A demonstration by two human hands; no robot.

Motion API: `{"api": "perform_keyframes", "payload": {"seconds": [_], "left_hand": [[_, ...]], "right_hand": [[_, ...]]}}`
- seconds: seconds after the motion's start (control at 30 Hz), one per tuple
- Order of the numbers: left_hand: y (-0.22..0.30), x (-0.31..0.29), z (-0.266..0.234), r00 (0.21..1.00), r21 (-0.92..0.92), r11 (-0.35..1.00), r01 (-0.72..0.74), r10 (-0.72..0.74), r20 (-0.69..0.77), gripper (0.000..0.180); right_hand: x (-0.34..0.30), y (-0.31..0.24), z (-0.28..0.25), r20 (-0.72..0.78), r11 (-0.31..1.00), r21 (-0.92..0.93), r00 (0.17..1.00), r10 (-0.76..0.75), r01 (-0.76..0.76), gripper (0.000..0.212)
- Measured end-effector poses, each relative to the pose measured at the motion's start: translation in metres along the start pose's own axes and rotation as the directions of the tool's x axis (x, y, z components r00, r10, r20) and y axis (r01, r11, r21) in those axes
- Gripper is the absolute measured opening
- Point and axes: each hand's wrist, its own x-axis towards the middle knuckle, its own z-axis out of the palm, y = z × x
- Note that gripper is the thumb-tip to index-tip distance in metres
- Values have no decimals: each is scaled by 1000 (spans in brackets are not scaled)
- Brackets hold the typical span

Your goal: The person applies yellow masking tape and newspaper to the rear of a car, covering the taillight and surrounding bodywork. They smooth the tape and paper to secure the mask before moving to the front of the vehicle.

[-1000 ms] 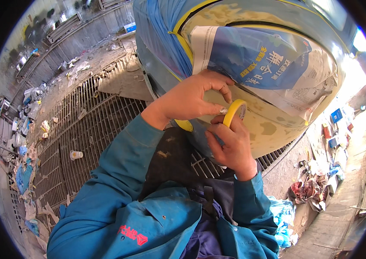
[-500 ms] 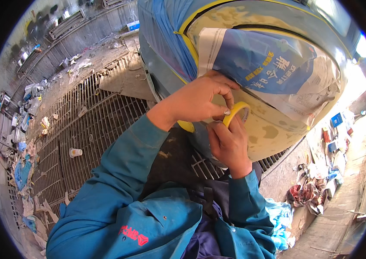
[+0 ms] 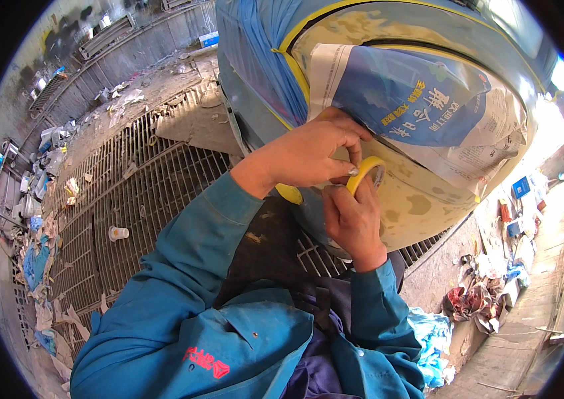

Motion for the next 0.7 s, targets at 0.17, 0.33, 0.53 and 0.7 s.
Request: {"api": "perform_keyframes", "payload": {"seconds": [0.17, 0.33, 0.53, 0.7], "left_hand": [[-1, 1, -1, 1000, -9, 1000, 17, -17, 15, 10], [-4, 4, -2, 999, 9, 999, -40, 40, 25, 15], [-3, 3, -1, 998, 28, 998, -53, 53, 17, 11], [-3, 2, -4, 998, 8, 999, -54, 54, 25, 12]], "right_hand": [[1, 3, -1, 0, 1000, -3, 1000, -21, 21, 14], [1, 3, 0, 10, 1000, -15, 1000, -21, 21, 13], [2, 3, 0, 7, 1000, -30, 1000, 3, -3, 13], [2, 3, 3, 3, 999, -43, 1000, -20, 20, 13]]}}
